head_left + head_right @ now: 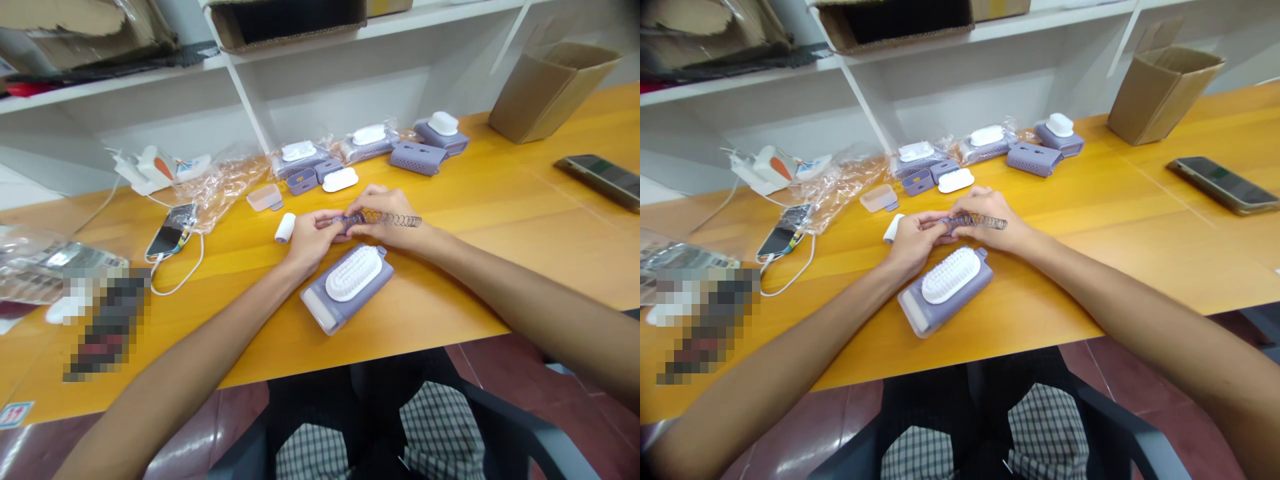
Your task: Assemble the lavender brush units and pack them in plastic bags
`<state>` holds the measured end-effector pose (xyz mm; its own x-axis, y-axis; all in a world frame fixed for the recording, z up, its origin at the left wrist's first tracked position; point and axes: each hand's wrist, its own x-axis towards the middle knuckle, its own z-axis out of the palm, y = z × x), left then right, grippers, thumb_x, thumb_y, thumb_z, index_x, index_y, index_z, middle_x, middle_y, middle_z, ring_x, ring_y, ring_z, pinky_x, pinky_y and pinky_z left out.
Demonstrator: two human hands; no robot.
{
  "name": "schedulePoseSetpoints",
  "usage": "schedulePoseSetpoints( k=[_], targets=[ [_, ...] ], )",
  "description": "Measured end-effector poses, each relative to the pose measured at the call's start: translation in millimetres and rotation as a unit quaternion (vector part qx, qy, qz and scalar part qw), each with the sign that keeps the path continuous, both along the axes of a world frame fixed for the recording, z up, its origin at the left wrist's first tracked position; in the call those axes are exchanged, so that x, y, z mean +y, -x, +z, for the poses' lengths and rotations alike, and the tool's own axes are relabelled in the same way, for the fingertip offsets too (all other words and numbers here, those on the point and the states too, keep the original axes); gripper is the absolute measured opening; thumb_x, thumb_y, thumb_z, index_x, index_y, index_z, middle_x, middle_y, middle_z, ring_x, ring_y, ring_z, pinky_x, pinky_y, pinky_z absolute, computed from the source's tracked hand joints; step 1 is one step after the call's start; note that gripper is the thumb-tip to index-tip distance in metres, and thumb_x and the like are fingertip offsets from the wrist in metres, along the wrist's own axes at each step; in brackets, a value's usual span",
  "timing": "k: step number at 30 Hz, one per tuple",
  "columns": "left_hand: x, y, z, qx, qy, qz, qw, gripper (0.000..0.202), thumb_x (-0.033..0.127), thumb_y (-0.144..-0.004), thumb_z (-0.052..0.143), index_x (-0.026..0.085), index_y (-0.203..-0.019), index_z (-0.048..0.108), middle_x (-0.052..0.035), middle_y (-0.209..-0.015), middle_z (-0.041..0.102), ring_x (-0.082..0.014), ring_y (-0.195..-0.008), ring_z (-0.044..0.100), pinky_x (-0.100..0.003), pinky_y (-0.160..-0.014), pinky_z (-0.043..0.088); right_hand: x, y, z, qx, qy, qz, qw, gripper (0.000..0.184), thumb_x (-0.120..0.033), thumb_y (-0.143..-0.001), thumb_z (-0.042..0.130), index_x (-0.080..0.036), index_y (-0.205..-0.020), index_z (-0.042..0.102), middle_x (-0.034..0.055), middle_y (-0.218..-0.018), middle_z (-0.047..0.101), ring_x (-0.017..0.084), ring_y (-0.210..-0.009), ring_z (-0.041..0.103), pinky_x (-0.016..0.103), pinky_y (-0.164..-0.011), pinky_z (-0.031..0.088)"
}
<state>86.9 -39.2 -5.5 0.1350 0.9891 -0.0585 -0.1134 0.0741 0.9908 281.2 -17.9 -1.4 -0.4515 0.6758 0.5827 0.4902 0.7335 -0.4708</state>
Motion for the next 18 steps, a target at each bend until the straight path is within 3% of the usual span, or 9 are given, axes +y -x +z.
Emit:
schedulePoseSetpoints(
  k=[8, 15, 18],
  targets=[
    [2.1, -4.9, 1.3, 0.024, -0.002, 0.062, 0.998, 0.015, 0.012, -0.075, 0.072, 0.011, -0.090, 0.073, -0.0060, -0.079, 0.078, -0.0151, -0.062, 0.072, -0.033, -0.070, 0.066, -0.4, 5.4, -1.3, 0.032, 0.024, 0.008, 0.999, 0.024, -0.032, -0.076, 0.089, -0.025, -0.097, 0.079, 0.0045, -0.094, 0.078, 0.024, -0.087, 0.069, 0.040, -0.083, 0.053],
    [4.5, -5.5, 0.2, 0.029, -0.011, 0.057, 0.998, 0.009, 0.010, -0.078, 0.072, 0.013, -0.086, 0.073, -0.0051, -0.079, 0.077, -0.0159, -0.061, 0.072, -0.036, -0.070, 0.066, -1.8, 6.4, -3.4, 0.045, 0.024, 0.030, 0.998, 0.023, -0.036, -0.080, 0.086, -0.025, -0.099, 0.079, 0.0049, -0.090, 0.078, 0.024, -0.087, 0.067, 0.041, -0.083, 0.053],
    [3.8, -5.4, -0.5, 0.034, -0.017, 0.051, 0.998, 0.008, 0.011, -0.078, 0.072, 0.013, -0.086, 0.073, -0.0055, -0.081, 0.078, -0.0162, -0.065, 0.073, -0.034, -0.072, 0.066, -2.2, 6.9, -4.7, 0.070, 0.027, 0.036, 0.997, 0.023, -0.037, -0.080, 0.084, -0.024, -0.098, 0.079, 0.0070, -0.102, 0.075, 0.023, -0.089, 0.068, 0.039, -0.080, 0.055]
  ],
)
